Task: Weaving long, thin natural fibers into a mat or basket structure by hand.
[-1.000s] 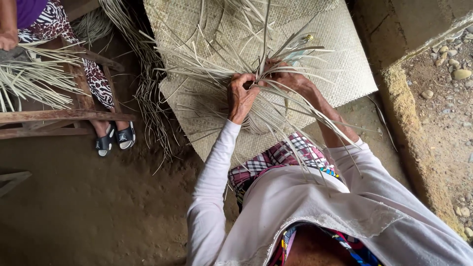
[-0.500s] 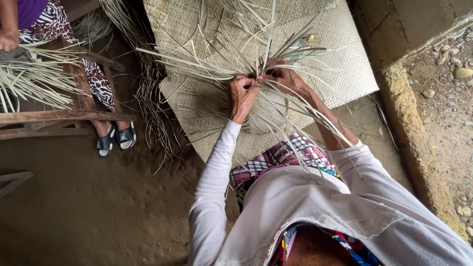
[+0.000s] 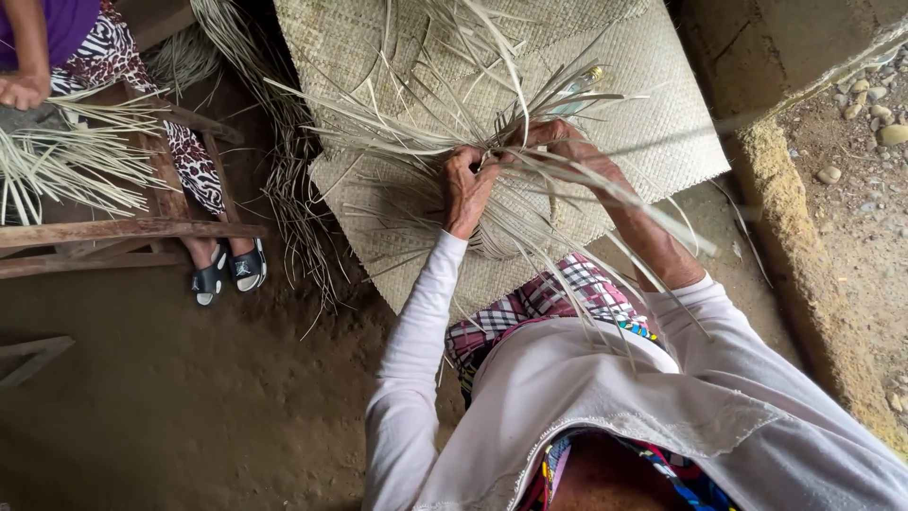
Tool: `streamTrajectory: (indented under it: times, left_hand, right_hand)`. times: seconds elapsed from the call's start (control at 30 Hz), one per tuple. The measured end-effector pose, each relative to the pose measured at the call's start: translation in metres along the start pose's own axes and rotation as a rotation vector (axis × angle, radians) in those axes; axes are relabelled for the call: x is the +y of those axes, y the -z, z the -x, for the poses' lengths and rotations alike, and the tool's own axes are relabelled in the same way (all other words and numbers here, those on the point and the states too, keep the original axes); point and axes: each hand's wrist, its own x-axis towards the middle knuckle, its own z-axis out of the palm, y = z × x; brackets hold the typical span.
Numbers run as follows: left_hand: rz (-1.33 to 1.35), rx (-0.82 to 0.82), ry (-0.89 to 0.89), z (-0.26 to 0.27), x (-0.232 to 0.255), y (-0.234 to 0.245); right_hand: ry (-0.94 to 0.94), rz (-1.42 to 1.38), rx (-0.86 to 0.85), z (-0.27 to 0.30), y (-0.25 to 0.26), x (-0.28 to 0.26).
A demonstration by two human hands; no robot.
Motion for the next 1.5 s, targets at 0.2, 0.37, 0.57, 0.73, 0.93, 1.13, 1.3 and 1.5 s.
streamTrajectory:
  times: [0.2, 0.37, 0.57, 0.73, 0.93, 1.13, 1.3, 1.5]
  left_hand:
    - [-0.054, -0.079, -0.107, -0.006, -0.003, 0.003]
    - [-0.05, -0.142, -0.129, -0.017, -0.032, -0.007]
    - [-0.056, -0.091, -0.019, -0.012, 0.003, -0.001]
    - [-0.079, -0.086, 0.003, -0.003, -0.009, -0.009]
    - [-0.093, -0.195, 0.059, -0.021, -0.012, -0.005]
    - [-0.166, -0.189, 0.092, -0.012, -0.009, -0.011]
    - [-0.232, -0.053, 0.019, -0.002, 0.021, 0.004]
    - [-0.378, 0.387, 0.052, -0.051, -0.005, 0.037]
  right_hand:
    - [-0.104, 0.346, 0.091, -0.023, -0.016, -0.031]
    - [-0.241, 0.305, 0.117, -0.016, -0.013, -0.008]
    - [-0.121, 0.383, 0.04, -0.014, -0.005, -0.038]
    - [-0.049, 0.183, 0.128, -0.013, -0.025, -0.026]
    - [-0.025, 0.286, 0.216, -0.011, -0.019, 0.019]
    - [0.062, -0.02, 0.257, 0.007, -0.028, -0.014]
    - [0.211, -0.161, 0.134, 0.031, -0.042, -0.025]
    - [0.202, -0.115, -0.07, 0.068, -0.054, -0.059]
